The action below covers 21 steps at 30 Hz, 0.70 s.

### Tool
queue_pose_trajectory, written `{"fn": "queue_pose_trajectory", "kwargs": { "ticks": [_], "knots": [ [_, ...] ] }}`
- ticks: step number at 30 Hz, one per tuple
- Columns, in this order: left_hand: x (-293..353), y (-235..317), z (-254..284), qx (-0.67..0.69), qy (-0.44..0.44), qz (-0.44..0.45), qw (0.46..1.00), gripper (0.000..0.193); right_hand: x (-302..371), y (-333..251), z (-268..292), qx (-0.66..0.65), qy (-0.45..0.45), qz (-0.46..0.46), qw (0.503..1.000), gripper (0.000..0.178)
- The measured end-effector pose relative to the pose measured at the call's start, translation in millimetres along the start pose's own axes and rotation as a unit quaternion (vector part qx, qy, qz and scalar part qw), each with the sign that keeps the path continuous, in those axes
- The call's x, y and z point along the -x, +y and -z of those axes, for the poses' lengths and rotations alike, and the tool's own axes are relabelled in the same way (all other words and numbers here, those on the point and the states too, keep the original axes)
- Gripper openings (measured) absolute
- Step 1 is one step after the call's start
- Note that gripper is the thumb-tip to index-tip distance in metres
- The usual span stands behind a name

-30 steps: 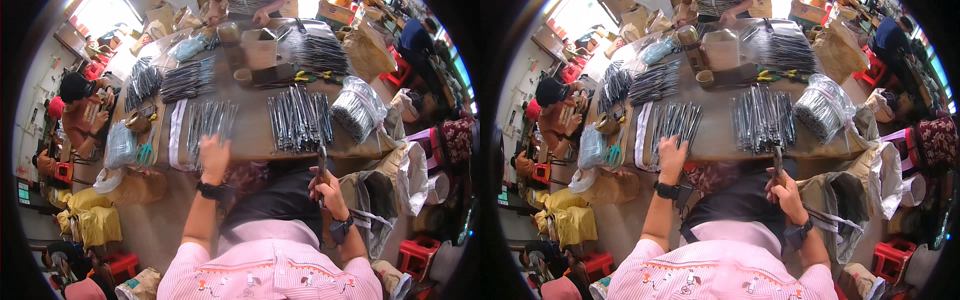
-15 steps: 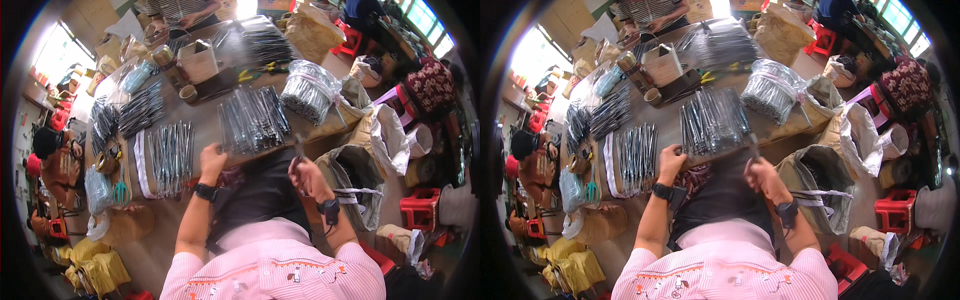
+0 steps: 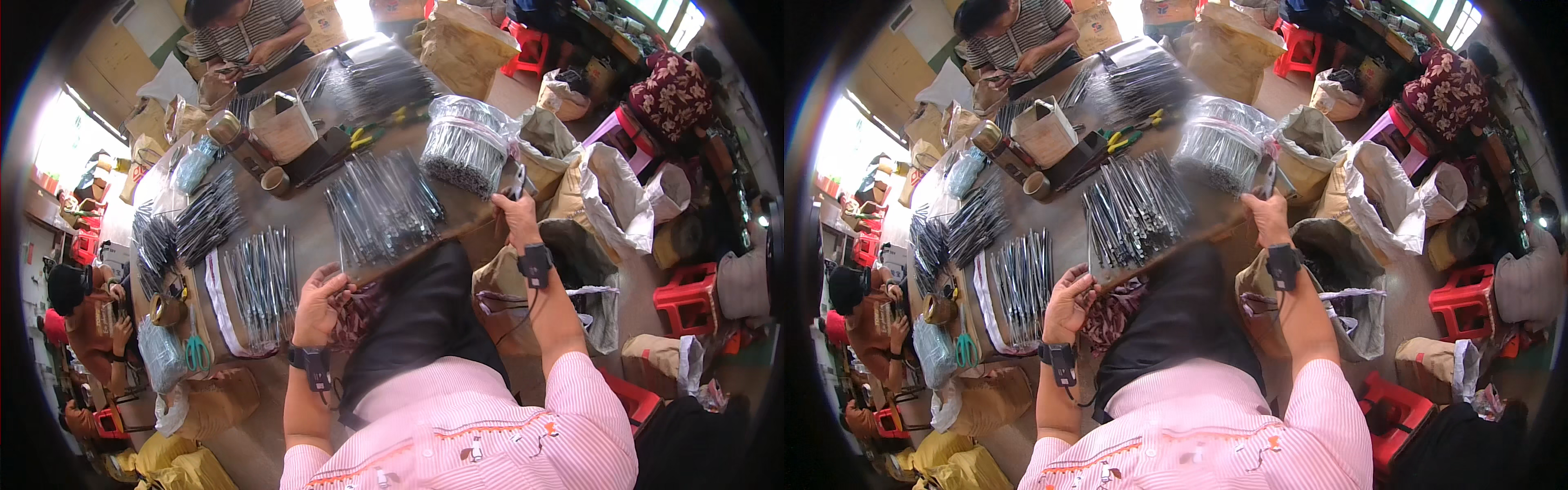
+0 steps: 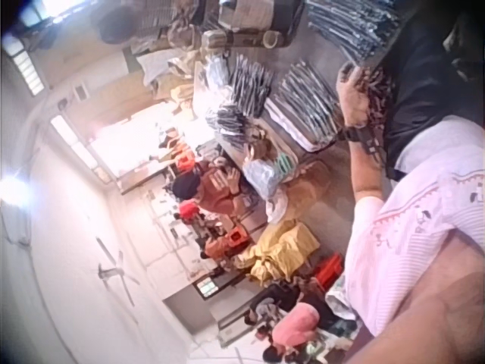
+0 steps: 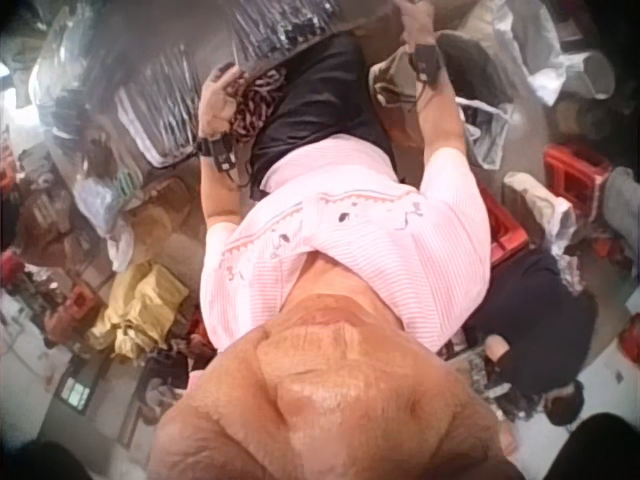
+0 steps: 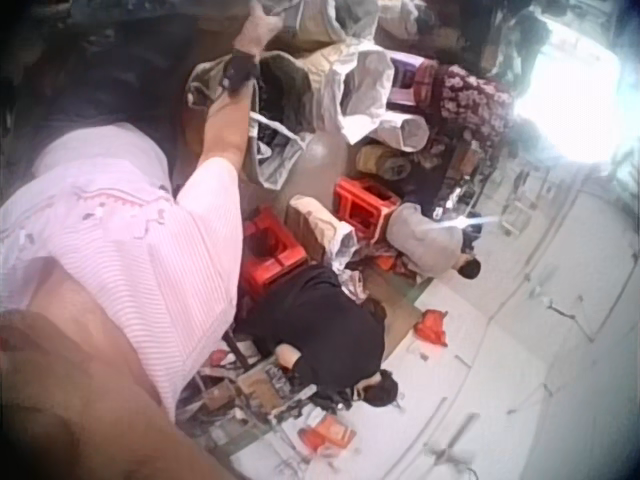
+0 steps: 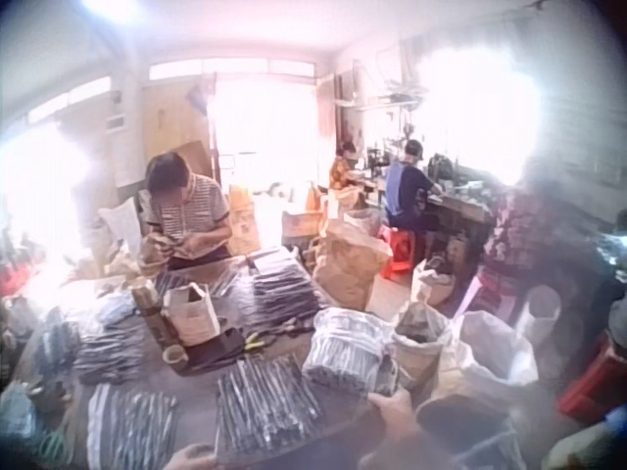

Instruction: The person uses pliers to cut thin metal rods one at a time and places the cut pieces on the table. They occasionally gather and restack the cut rods into a neat pile.

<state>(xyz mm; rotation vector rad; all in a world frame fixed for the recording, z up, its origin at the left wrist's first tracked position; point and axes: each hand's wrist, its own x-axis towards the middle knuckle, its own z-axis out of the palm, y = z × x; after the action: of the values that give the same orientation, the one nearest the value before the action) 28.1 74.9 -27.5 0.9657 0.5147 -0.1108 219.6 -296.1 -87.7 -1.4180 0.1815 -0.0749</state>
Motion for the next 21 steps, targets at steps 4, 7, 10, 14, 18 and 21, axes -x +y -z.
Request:
{"fn": "queue_pose_trajectory", "kwargs": {
  "ticks": [4, 7, 10, 14, 18, 21],
  "knots": [
    [6.5, -0.9, -16.4, -0.001, -0.021, -0.013, 1.0, 0.035, -13.9, 10.1, -17.2, 0.06, 0.057, 0.081, 0.993, 0.025],
    [16.0, -0.3, -10.9, 0.019, -0.025, -0.019, 0.999, 0.032, -12.4, 10.6, -12.8, 0.04, 0.081, 0.065, 0.994, 0.024],
    [34.0, 1.4, 9.4, 0.037, -0.004, 0.002, 0.999, 0.03, 6.2, 4.7, 3.7, -0.107, 0.05, -0.032, 0.992, 0.013],
    [47.9, -0.6, 27.2, 0.034, 0.016, 0.022, 0.999, 0.028, 18.1, -12.3, 26.4, -0.309, -0.038, -0.246, 0.918, 0.01],
    [47.4, -4.3, 19.1, 0.046, -0.006, 0.034, 0.998, 0.029, -2.3, -16.7, 23.9, -0.432, -0.107, -0.271, 0.854, 0.013],
    [44.7, -7.1, 6.8, 0.057, -0.058, 0.024, 0.996, 0.029, -21.5, -16.3, 11.6, -0.487, -0.072, -0.307, 0.814, 0.014]
  ]
}}
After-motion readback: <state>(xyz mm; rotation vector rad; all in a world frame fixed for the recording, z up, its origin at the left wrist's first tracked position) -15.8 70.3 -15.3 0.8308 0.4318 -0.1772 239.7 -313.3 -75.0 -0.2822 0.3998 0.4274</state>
